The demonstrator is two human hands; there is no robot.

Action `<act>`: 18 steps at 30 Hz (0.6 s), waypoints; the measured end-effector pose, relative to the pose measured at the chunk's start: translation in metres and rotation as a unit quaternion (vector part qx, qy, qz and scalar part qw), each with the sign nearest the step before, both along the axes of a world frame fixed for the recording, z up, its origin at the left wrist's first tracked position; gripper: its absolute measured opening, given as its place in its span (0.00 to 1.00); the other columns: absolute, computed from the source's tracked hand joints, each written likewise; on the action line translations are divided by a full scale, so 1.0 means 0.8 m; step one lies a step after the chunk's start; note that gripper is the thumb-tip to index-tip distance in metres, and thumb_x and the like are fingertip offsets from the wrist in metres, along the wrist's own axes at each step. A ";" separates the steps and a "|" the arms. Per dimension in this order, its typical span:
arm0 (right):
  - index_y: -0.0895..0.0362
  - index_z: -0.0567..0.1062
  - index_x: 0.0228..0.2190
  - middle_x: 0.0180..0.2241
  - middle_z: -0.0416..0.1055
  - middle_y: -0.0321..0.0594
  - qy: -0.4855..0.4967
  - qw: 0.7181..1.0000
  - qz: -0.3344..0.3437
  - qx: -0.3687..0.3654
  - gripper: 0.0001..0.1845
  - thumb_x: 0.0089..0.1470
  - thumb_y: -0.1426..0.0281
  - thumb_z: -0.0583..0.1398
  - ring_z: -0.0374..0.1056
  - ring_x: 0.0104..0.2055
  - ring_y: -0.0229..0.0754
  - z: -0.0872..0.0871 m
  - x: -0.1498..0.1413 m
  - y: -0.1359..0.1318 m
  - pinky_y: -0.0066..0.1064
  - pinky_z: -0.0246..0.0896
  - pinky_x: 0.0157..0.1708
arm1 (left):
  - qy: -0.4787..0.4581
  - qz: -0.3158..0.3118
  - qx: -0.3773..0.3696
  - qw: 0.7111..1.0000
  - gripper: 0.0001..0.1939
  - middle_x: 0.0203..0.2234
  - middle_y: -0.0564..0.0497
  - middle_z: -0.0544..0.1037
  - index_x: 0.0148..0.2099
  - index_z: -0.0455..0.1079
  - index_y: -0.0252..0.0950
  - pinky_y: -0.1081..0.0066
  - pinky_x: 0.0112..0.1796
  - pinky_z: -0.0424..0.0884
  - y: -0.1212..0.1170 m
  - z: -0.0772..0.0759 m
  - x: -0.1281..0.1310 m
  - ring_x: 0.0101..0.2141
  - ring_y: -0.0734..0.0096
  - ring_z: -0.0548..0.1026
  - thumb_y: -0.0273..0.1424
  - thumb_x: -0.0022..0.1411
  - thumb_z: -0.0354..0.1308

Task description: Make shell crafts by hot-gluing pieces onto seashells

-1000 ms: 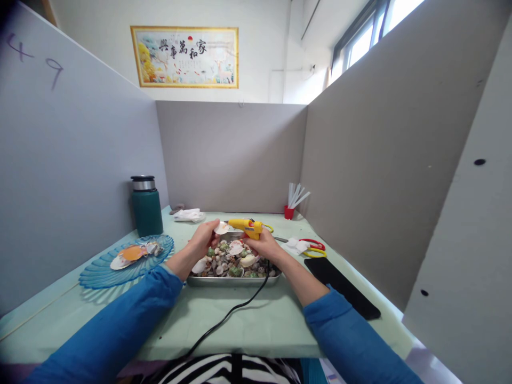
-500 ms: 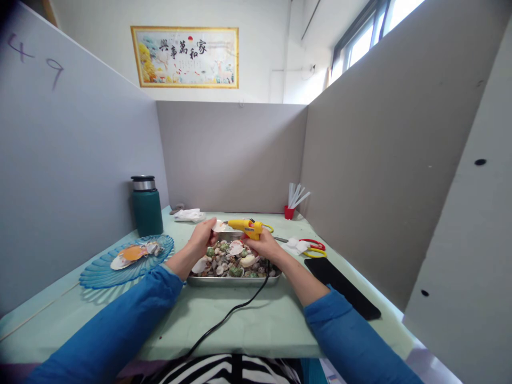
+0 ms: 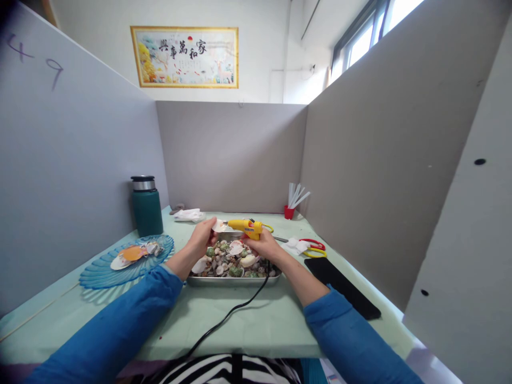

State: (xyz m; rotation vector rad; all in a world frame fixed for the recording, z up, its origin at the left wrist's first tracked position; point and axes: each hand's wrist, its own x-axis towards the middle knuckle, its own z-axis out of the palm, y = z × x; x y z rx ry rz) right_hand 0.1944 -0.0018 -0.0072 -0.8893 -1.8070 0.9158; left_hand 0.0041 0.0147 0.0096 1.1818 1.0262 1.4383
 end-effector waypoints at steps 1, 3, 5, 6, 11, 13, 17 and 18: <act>0.61 0.70 0.30 0.13 0.56 0.27 0.002 1.000 -0.002 0.001 0.10 0.43 0.68 0.58 0.52 0.13 0.29 0.000 0.000 0.000 0.21 0.51 0.14 | 0.004 -0.003 -0.002 1.000 0.13 0.10 0.59 0.59 0.24 0.56 0.35 0.80 0.12 0.48 0.000 0.000 0.000 0.08 0.83 0.55 0.37 0.57 0.49; 0.61 0.70 0.30 0.13 0.56 0.27 0.003 1.000 -0.004 0.001 0.10 0.43 0.67 0.59 0.52 0.13 0.29 -0.001 0.000 0.000 0.21 0.52 0.14 | 0.009 -0.010 -0.005 1.000 0.14 0.10 0.59 0.59 0.24 0.56 0.35 0.80 0.12 0.48 0.000 -0.001 0.000 0.08 0.83 0.55 0.38 0.57 0.49; 0.60 0.70 0.29 0.13 0.56 0.27 0.003 1.000 -0.004 0.002 0.10 0.43 0.67 0.59 0.52 0.13 0.29 -0.001 0.000 0.001 0.21 0.52 0.14 | 0.010 -0.017 -0.004 1.000 0.14 0.09 0.59 0.59 0.24 0.57 0.35 0.80 0.12 0.47 0.000 -0.002 0.000 0.08 0.83 0.54 0.38 0.56 0.50; 0.60 0.70 0.29 0.13 0.56 0.27 0.002 1.000 -0.005 0.003 0.10 0.43 0.67 0.59 0.52 0.13 0.29 -0.001 0.000 0.001 0.21 0.52 0.14 | 0.010 -0.020 -0.003 1.000 0.14 0.09 0.59 0.58 0.24 0.57 0.35 0.80 0.11 0.47 0.001 -0.002 -0.001 0.08 0.83 0.54 0.39 0.56 0.50; 0.60 0.70 0.30 0.13 0.57 0.27 0.000 1.000 -0.004 0.014 0.10 0.44 0.68 0.58 0.52 0.13 0.29 -0.002 0.001 0.002 0.21 0.52 0.14 | 0.016 -0.023 0.003 1.000 0.14 0.09 0.58 0.58 0.23 0.57 0.35 0.79 0.11 0.46 0.002 -0.003 0.000 0.08 0.82 0.54 0.39 0.56 0.50; 0.60 0.70 0.31 0.13 0.57 0.27 0.006 1.000 -0.004 0.012 0.10 0.44 0.68 0.58 0.52 0.13 0.29 -0.002 0.001 0.002 0.22 0.52 0.14 | 0.022 -0.020 0.006 1.000 0.14 0.09 0.58 0.58 0.23 0.57 0.35 0.79 0.11 0.46 0.002 -0.003 0.000 0.08 0.82 0.54 0.38 0.55 0.50; 0.60 0.70 0.31 0.12 0.55 0.26 0.013 1.000 -0.025 0.004 0.11 0.44 0.67 0.58 0.52 0.13 0.29 0.000 0.001 0.000 0.21 0.51 0.14 | 0.042 -0.019 0.017 0.999 0.14 0.08 0.58 0.58 0.24 0.57 0.35 0.79 0.11 0.45 0.002 -0.003 0.000 0.08 0.82 0.54 0.39 0.55 0.50; 0.60 0.70 0.30 0.12 0.55 0.26 0.014 0.999 -0.030 0.005 0.11 0.44 0.67 0.58 0.52 0.13 0.29 0.001 0.001 -0.001 0.21 0.51 0.14 | 0.045 -0.018 0.020 0.999 0.14 0.08 0.58 0.58 0.24 0.58 0.35 0.79 0.11 0.45 0.002 -0.004 0.000 0.08 0.82 0.54 0.39 0.55 0.50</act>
